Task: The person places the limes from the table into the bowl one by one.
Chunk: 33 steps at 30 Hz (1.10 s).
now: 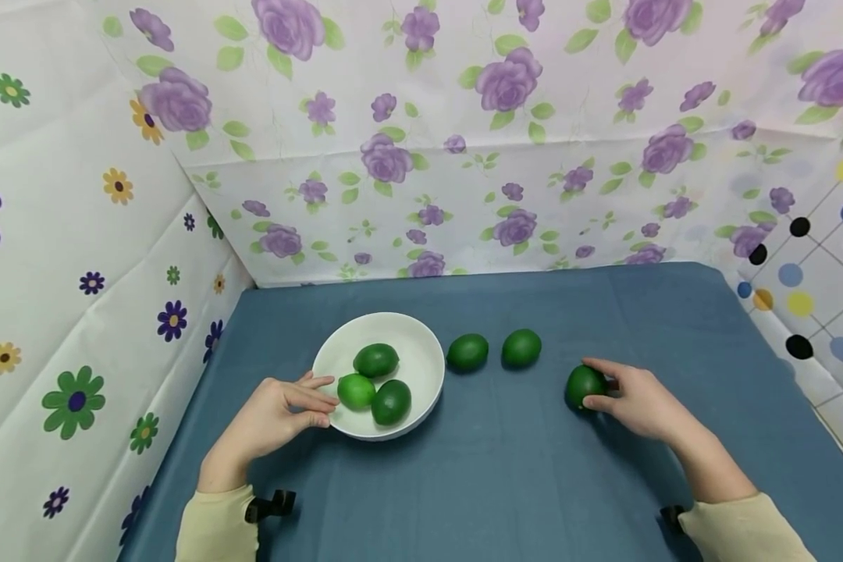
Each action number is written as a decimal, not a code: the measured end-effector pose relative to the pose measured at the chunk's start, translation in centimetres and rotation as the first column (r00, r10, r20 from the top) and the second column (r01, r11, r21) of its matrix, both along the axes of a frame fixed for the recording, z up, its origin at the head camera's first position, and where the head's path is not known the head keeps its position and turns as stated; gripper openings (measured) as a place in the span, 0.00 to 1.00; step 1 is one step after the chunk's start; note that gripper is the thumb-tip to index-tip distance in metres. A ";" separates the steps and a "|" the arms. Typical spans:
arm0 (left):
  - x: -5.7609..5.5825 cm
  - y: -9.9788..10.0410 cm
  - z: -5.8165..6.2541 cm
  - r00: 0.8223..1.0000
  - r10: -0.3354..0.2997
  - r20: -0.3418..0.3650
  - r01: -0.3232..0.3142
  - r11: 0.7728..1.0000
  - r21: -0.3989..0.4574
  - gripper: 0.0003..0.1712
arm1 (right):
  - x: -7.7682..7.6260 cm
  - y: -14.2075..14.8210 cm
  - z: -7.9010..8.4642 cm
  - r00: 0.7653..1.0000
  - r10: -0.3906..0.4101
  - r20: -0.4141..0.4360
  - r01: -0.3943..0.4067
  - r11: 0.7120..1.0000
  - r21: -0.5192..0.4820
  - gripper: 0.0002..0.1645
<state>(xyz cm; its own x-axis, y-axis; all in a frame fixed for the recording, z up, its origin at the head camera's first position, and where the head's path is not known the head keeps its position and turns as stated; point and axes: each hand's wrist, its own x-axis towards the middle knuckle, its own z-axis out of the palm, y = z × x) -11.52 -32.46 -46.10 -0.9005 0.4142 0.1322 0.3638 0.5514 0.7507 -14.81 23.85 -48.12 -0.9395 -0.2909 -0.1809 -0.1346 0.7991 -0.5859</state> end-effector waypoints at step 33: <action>-0.1 -0.1 0.0 1.000 -0.014 -0.003 0.014 1.000 0.011 0.11 | 0.0 -0.6 0.4 0.999 0.043 0.029 -0.042 0.999 -0.023 0.43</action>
